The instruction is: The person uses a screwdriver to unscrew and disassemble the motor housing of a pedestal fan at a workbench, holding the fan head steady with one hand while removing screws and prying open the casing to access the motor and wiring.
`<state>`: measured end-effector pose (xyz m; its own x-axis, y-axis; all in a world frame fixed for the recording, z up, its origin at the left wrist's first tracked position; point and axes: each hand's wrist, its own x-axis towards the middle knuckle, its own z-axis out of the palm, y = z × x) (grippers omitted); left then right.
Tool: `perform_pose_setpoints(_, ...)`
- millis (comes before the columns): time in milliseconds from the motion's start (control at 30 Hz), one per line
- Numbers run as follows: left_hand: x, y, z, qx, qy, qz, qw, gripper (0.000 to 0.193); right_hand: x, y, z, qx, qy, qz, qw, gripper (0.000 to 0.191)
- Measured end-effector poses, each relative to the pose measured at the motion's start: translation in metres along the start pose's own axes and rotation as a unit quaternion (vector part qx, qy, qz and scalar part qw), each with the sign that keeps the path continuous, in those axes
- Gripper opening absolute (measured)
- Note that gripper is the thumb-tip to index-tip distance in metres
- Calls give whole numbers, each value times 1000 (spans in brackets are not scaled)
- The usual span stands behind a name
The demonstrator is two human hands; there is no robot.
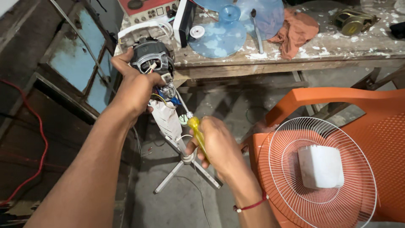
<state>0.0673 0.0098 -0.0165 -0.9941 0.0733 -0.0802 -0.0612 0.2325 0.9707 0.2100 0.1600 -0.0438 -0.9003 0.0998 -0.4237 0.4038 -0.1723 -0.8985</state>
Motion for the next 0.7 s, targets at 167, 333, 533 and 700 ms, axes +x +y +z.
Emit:
perform_pose_setpoints(167, -1, 2, 0, -8, 4, 9, 1000, 94, -12, 2, 5, -68, 96, -106, 987, 28)
perform_pose_setpoints(333, -4, 2, -2, 5, -9, -7, 1000, 89, -5, 7, 9, -2, 125, -93, 988, 25)
perform_pose_setpoints(533, -3, 3, -1, 11, -1, -6, 1000, 93, 5, 11, -1, 10, 32, 53, 998, 46)
perform_pose_setpoints(700, 0, 0, -1, -20, -5, 4, 1000, 94, 1, 10, 0, 19, 47, -4, 999, 27)
